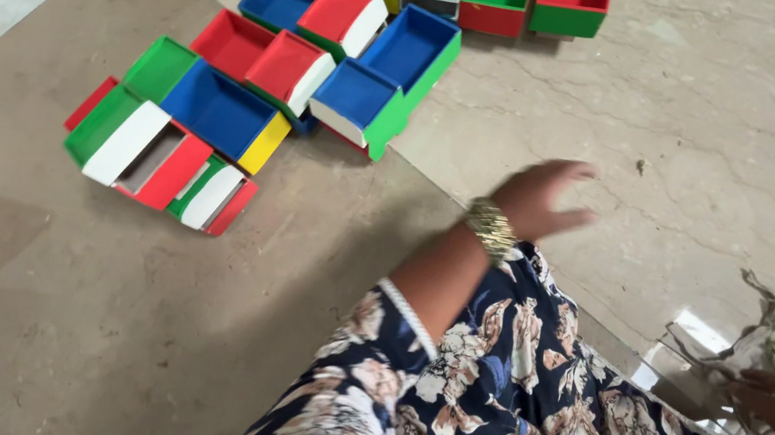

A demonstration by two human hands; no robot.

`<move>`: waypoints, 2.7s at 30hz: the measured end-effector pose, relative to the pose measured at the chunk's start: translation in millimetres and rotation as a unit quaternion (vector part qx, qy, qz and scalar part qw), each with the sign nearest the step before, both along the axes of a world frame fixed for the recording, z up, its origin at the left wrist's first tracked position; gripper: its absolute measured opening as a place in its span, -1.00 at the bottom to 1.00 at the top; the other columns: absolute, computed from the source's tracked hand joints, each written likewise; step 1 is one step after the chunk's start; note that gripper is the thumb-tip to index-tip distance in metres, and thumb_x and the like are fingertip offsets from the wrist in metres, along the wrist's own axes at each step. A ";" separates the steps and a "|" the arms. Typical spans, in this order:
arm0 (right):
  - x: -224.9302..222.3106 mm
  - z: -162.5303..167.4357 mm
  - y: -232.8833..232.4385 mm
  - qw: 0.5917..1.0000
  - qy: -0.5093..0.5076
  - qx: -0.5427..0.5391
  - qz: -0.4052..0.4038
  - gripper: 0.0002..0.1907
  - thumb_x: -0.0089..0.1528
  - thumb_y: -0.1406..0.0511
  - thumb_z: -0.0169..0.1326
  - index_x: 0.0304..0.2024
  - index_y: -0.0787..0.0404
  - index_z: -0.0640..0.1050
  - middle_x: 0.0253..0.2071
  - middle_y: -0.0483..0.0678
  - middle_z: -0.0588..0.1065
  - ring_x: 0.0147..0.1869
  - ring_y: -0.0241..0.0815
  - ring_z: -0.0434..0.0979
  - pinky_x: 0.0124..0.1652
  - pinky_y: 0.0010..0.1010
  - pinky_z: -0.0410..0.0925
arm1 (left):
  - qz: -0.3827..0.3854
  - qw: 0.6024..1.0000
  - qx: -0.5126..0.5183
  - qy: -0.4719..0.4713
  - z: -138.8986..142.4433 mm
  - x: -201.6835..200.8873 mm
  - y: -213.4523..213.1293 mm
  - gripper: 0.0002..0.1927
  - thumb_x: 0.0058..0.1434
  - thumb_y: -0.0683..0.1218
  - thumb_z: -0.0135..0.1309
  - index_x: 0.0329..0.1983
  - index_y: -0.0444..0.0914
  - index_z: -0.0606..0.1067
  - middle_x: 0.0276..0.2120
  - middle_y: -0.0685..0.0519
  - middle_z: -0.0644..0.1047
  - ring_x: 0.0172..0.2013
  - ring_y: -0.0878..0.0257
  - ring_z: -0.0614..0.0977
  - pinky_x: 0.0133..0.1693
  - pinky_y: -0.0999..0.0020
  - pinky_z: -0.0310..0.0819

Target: The person sits on the floor and wipes colorful wooden toy blocks and box-shaped toys with a cloth, cleaning one toy at a time and setting cleaned pieces aside with the others on the floor.

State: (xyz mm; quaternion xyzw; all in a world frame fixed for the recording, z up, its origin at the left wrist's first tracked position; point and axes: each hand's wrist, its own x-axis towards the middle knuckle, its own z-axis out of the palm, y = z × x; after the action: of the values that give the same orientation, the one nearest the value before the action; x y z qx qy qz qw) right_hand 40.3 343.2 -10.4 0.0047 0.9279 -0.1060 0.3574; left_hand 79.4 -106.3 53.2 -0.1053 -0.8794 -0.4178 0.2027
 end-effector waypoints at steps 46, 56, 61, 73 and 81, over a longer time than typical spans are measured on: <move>5.6 7.5 -14.3 0.980 0.059 0.147 0.118 -0.10 0.03 0.15 0.39 0.39 -0.13 0.31 0.48 0.15 0.09 0.46 0.19 0.27 0.28 -0.19 0.35 | -0.024 0.989 0.144 -0.031 -1.7 1.3 162.0 -0.51 -0.21 -0.02 0.35 -0.20 -0.27 0.52 -0.18 -0.06 0.55 -0.17 0.04 0.64 -0.09 0.22 0.57; -37.2 6.1 26.4 0.974 0.198 -0.019 -0.110 -0.55 0.16 0.14 0.23 0.07 0.12 0.61 0.00 0.25 0.58 0.09 0.24 0.56 0.10 -0.08 0.41 | -0.017 0.996 0.072 -0.056 6.0 -11.7 142.0 -0.55 -0.14 -0.11 0.22 -0.10 -0.21 0.52 -0.19 -0.13 0.62 -0.17 -0.08 0.65 -0.12 0.13 0.58; -3.0 45.3 36.2 0.777 0.499 -0.336 -0.184 -0.67 0.17 0.34 0.12 0.00 0.25 0.59 -0.15 0.08 0.57 -0.11 -0.08 0.57 -0.04 -0.29 0.44 | -0.057 0.989 0.088 -0.104 12.0 -20.8 139.8 -0.53 -0.14 -0.09 0.23 -0.08 -0.20 0.49 -0.24 -0.14 0.61 -0.22 -0.09 0.66 -0.16 0.12 0.58; 78.0 102.2 -122.8 0.828 0.433 -0.314 0.168 -0.34 0.16 0.30 0.12 0.33 0.28 0.40 0.46 0.20 0.20 0.56 0.31 0.08 0.42 0.05 0.03 | -0.194 0.975 0.080 -0.078 -34.1 -17.9 141.5 -0.54 0.12 0.06 0.31 0.06 -0.13 0.51 -0.04 -0.03 0.62 -0.02 0.07 0.65 0.03 0.18 0.54; -13.9 21.9 -34.1 0.872 0.461 0.052 0.157 -0.67 0.22 0.30 0.02 0.02 -0.13 0.56 0.34 0.15 0.34 0.50 0.14 0.11 0.38 0.24 -0.24 | -0.130 0.988 0.005 -0.084 12.8 -8.2 141.7 -0.58 -0.15 -0.05 0.25 -0.16 -0.19 0.52 -0.27 -0.07 0.62 -0.17 -0.08 0.64 -0.05 0.09 0.52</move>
State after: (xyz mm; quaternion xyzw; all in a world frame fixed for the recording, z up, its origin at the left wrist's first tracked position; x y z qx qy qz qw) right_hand 26.4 309.1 11.5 -0.1714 0.9801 0.0101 -0.0998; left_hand 71.1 35.4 66.0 -0.1821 -0.8701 -0.4521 0.0732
